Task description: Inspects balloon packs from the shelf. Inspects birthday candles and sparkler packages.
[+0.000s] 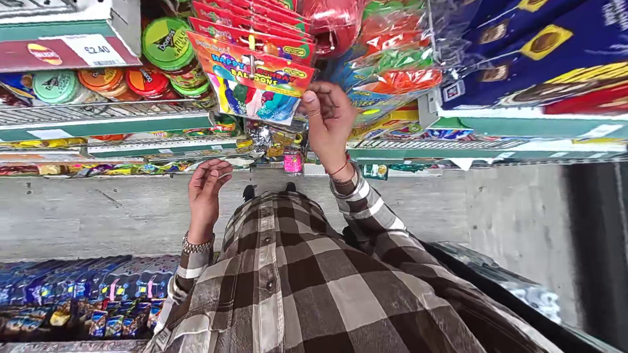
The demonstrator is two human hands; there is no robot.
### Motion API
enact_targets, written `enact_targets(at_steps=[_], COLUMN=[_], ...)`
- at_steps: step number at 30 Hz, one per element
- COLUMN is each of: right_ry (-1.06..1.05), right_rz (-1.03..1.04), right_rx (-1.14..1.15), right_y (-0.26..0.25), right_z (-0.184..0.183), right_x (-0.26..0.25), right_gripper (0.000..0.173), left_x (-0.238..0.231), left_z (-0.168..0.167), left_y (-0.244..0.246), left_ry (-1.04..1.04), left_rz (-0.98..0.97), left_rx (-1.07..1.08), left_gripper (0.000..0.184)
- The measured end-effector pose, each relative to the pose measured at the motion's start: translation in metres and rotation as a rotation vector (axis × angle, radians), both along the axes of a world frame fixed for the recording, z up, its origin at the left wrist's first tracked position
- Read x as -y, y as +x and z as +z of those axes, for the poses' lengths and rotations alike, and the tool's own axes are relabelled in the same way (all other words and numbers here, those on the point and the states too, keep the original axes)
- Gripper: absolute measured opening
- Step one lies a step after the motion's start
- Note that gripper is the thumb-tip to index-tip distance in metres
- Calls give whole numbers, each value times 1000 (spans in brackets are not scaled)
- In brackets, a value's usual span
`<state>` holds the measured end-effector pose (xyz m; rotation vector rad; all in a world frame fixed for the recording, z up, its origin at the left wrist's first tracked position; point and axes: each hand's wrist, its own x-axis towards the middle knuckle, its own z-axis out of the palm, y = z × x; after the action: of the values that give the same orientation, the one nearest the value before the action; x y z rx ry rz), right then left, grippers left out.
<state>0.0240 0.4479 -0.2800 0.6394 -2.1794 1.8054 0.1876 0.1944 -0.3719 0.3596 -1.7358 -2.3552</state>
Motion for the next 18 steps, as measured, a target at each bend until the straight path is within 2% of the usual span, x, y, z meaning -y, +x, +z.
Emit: enact_targets(at_steps=[4,10,14,17,18], right_ry=[31,28,78,105,107], right_rz=[-59,36,69,90,96], right_rx=[-34,-11,82,178,194], right_y=[15,38,45,44,43], right_z=[-27,-83,-119,-128,-131], right_x=[-9,-30,-55,-75,-81], right_gripper=[24,19,16,14,15], left_x=[-12,-35,-59,-82,-93], left_z=[3,6,6,7,19], left_y=[-14,-34,-46,-52,-54], left_ry=[-25,-75,-98,-115,-130], left_rz=[-20,-80,-119,-123,-111], left_rx=[7,19,21,54,107], left_gripper=[27,26,26,26,26])
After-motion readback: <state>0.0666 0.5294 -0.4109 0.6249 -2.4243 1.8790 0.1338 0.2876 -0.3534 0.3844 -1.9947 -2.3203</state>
